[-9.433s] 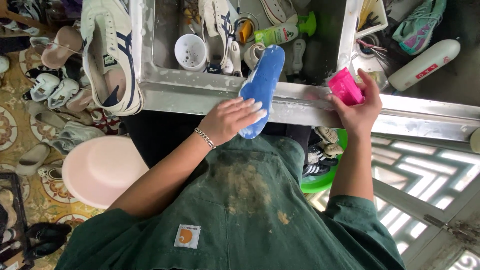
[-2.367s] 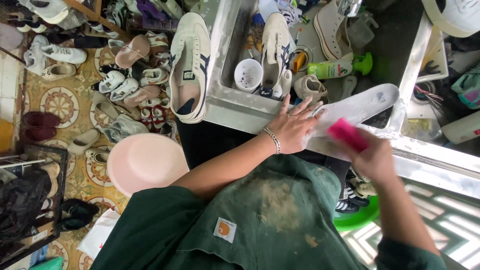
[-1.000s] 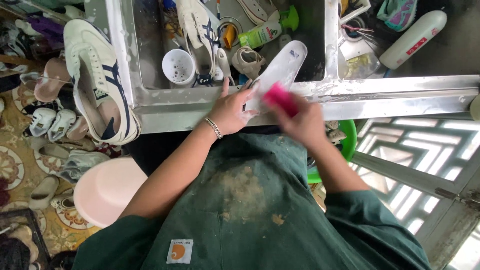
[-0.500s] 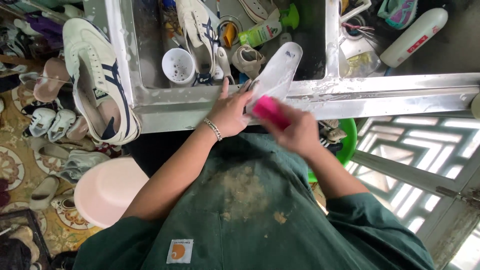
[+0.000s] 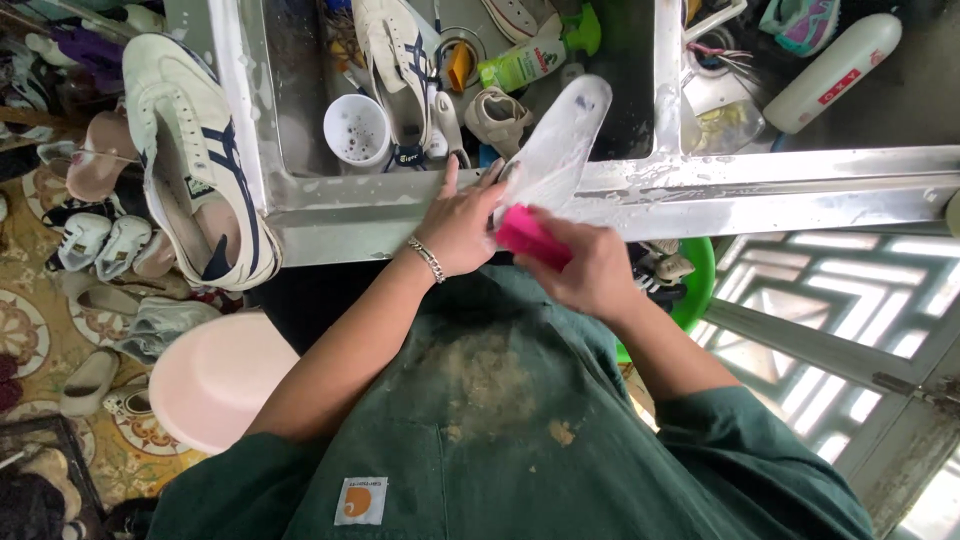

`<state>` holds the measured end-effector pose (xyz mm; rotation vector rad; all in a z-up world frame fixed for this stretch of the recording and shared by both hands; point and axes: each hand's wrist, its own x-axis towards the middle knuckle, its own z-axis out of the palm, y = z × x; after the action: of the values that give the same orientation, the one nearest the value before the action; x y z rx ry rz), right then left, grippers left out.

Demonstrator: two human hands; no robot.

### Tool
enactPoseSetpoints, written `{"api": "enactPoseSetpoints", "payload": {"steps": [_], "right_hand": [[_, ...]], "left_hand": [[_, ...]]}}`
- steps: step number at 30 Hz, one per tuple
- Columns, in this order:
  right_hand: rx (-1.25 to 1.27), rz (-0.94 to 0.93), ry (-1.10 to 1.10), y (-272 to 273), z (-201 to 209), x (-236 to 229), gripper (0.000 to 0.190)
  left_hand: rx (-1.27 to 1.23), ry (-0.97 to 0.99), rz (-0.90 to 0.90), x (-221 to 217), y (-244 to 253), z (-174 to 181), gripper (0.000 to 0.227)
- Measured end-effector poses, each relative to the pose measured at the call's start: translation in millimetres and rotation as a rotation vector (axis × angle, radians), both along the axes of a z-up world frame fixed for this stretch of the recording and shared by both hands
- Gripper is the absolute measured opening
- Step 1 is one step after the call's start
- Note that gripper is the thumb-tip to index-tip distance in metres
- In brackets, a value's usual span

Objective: The person scrubs the sole of a white sneaker using a pink brush and cleaning solution in a sink. They then rinse the shoe under running water from a faucet to remove the soap and dirt.

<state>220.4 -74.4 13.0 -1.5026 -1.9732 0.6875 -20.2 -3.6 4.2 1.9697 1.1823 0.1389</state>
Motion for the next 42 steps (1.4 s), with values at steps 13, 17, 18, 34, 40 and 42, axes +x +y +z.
{"api": "enactPoseSetpoints", "payload": {"steps": [13, 17, 18, 34, 40, 42], "right_hand": [[0.018, -0.035, 0.006, 76.4, -18.5, 65.3, 0.057], [0.037, -0.231, -0.255, 148.6, -42.0, 92.2, 0.082], [0.034, -0.184, -0.161, 157.9, -41.9, 95.4, 0.095], [-0.093, 0.346, 0.166, 87.7, 31.1, -44.1, 0.064], [-0.446, 0.218, 0.431, 65.2, 51.0, -58.9, 0.037], [-0.462, 0.226, 0.505, 59.7, 44.2, -62.3, 0.048]], "left_hand": [[0.047, -0.094, 0.127, 8.7, -7.3, -30.6, 0.085], [0.014, -0.324, 0.410, -8.9, -21.9, -29.3, 0.061], [-0.007, -0.366, 0.430, -13.3, -29.2, -15.5, 0.063], [0.003, -0.707, 0.573, -119.5, -13.5, 67.7, 0.049], [0.191, -0.749, 0.710, -89.4, -12.6, 65.7, 0.063], [0.209, -0.529, 0.701, -76.3, -13.0, 71.2, 0.095]]}}
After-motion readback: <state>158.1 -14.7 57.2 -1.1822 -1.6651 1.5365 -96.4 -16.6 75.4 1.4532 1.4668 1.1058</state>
